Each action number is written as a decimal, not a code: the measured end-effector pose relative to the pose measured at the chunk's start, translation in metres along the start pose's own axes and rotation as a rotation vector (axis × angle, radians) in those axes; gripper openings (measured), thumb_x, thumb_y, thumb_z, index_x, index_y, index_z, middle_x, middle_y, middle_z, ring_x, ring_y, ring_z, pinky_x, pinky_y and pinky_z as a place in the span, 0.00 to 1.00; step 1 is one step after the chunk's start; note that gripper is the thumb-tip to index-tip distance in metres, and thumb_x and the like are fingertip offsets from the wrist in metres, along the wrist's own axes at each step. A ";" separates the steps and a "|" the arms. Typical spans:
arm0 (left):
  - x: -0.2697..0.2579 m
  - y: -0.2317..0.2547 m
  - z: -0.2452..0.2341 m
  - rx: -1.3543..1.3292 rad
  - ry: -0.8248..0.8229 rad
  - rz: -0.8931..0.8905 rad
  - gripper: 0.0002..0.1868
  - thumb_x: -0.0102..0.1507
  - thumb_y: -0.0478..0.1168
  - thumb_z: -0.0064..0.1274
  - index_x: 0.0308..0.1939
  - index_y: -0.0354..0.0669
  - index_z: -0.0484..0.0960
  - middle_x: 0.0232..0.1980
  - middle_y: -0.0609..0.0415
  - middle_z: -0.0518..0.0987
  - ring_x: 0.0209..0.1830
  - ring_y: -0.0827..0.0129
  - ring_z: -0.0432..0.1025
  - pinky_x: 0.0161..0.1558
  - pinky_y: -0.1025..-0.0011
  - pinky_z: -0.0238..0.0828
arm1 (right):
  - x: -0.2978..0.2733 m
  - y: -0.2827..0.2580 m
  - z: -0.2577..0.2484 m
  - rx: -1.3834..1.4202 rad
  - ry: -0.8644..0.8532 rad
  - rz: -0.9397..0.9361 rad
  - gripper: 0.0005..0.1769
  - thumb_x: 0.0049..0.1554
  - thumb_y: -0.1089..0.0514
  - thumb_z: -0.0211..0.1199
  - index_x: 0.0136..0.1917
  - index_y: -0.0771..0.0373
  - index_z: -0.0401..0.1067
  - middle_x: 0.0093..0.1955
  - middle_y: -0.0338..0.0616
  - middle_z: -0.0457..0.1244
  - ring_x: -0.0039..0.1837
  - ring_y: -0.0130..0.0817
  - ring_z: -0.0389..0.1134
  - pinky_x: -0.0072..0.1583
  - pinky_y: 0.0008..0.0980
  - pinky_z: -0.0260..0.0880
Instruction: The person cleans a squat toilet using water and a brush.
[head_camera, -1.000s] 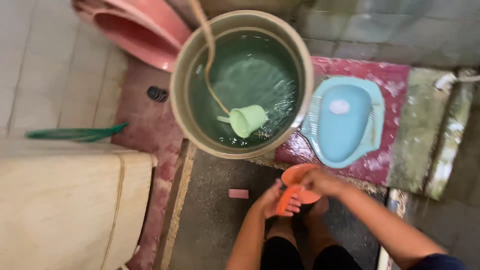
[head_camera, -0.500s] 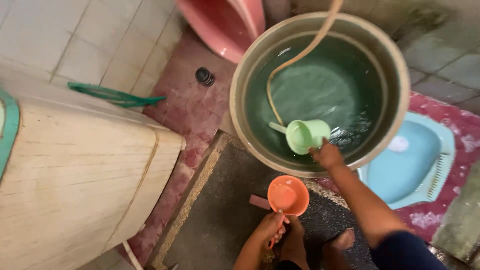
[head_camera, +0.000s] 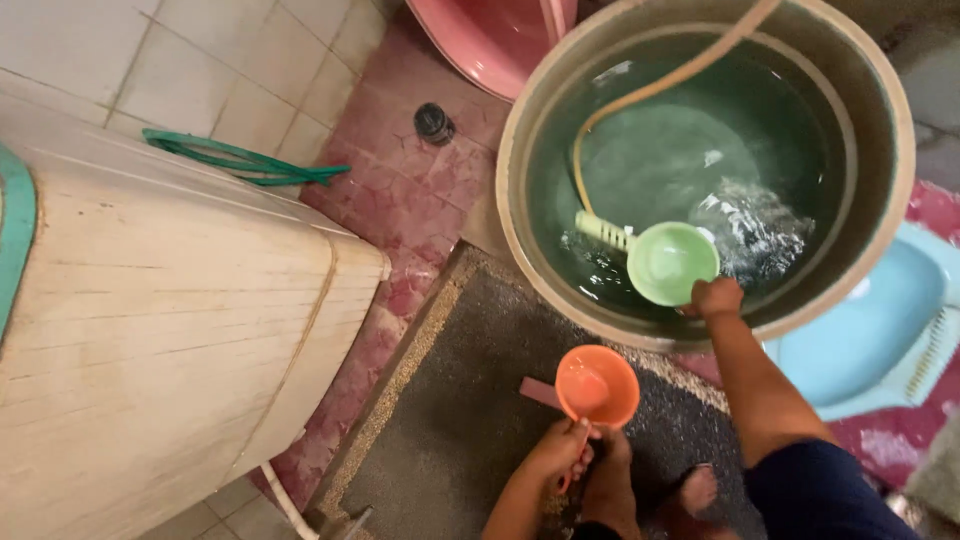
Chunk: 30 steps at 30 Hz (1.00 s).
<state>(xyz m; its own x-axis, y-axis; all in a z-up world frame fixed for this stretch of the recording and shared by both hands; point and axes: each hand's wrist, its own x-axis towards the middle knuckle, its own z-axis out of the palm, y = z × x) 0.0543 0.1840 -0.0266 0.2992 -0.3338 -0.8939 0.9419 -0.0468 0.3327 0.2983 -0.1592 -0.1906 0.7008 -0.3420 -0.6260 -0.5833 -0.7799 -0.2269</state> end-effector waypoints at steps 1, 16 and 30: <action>0.008 -0.003 0.000 0.007 -0.008 -0.002 0.23 0.75 0.59 0.32 0.51 0.46 0.74 0.24 0.60 0.69 0.17 0.76 0.60 0.20 0.73 0.61 | -0.018 -0.001 -0.009 0.003 0.006 0.009 0.21 0.57 0.52 0.68 0.48 0.78 0.81 0.51 0.67 0.75 0.52 0.52 0.77 0.59 0.40 0.76; 0.013 -0.041 0.101 0.049 -0.053 -0.070 0.18 0.74 0.56 0.33 0.47 0.48 0.68 0.26 0.60 0.66 0.16 0.77 0.55 0.19 0.75 0.55 | -0.316 0.032 -0.028 1.522 -0.533 0.055 0.22 0.59 0.69 0.54 0.66 0.77 0.59 0.62 0.64 0.62 0.60 0.51 0.71 0.58 0.38 0.74; -0.014 -0.117 0.129 0.166 -0.005 -0.123 0.14 0.72 0.49 0.41 0.45 0.43 0.74 0.26 0.61 0.68 0.18 0.78 0.58 0.21 0.75 0.56 | -0.406 0.074 -0.004 1.831 -1.200 -0.309 0.24 0.66 0.53 0.52 0.69 0.70 0.63 0.62 0.62 0.66 0.58 0.53 0.72 0.58 0.50 0.76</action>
<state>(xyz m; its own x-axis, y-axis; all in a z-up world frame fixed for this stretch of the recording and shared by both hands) -0.0799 0.0730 -0.0149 0.1822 -0.3207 -0.9295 0.9330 -0.2419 0.2663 -0.0279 -0.0803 0.0494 0.7304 0.6085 -0.3102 -0.6734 0.7175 -0.1780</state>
